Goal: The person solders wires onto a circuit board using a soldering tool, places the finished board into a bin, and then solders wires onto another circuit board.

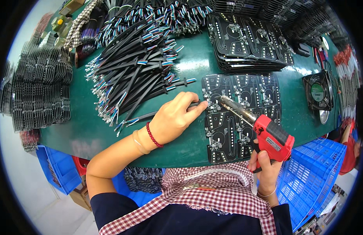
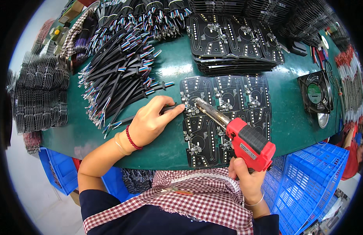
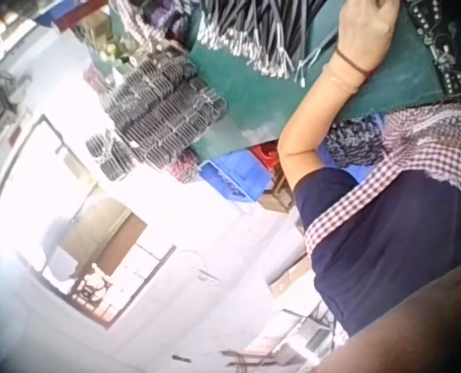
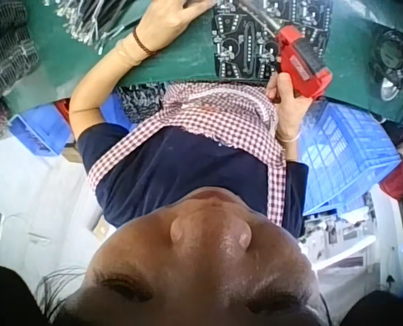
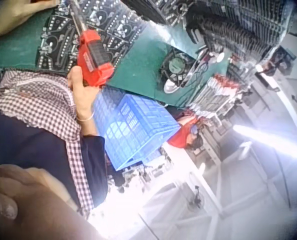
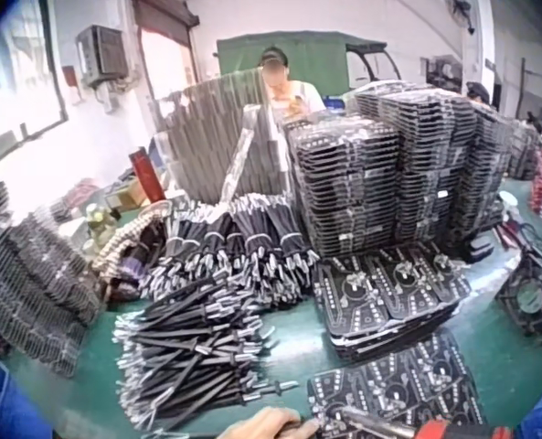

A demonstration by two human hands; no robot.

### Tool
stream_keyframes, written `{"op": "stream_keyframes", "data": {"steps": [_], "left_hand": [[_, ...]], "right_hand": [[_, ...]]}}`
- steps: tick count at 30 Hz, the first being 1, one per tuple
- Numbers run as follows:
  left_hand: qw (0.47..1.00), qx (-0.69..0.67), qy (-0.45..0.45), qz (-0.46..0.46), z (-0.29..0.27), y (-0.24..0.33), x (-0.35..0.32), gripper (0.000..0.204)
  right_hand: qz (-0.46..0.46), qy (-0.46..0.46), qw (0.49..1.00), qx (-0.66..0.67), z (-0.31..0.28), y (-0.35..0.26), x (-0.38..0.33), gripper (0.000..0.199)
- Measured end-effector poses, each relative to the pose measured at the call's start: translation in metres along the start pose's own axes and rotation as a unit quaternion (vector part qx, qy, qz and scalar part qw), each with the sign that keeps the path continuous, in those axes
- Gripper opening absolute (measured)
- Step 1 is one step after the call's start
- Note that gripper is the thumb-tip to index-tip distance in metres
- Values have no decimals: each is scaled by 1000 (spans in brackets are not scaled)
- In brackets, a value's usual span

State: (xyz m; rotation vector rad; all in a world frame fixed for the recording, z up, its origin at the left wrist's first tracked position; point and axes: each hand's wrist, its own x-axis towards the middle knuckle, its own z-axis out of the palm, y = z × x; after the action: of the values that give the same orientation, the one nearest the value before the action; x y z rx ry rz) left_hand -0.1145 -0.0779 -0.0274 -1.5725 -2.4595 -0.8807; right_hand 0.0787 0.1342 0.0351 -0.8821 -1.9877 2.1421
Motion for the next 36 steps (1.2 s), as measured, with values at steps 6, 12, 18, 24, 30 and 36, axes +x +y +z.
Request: {"op": "stream_keyframes", "data": {"steps": [6,12,18,24,30,36], "left_hand": [[1000,15,1,-9,2,0,2,37],[1000,19,3,0,3,-1,2,37],[999,14,-33,-8,1,-2,2,39],[1000,-1,-20,0,3,-6,3,38],[1000,-1,-28,4,2,-9,3,38],[1000,-2,-25,9,1,-8,3,37]], "right_hand": [[35,-19,999,-10,2,-1,-1,16],[14,-16,998,-52,2,9,-2,21],[-35,-24,991,-128,-5,21,-3,26],[-3,-6,991,-131,-13,22,-5,25],[-14,-11,992,-126,-13,27,-5,27],[-8,-13,991,-132,-13,27,-8,27]]}}
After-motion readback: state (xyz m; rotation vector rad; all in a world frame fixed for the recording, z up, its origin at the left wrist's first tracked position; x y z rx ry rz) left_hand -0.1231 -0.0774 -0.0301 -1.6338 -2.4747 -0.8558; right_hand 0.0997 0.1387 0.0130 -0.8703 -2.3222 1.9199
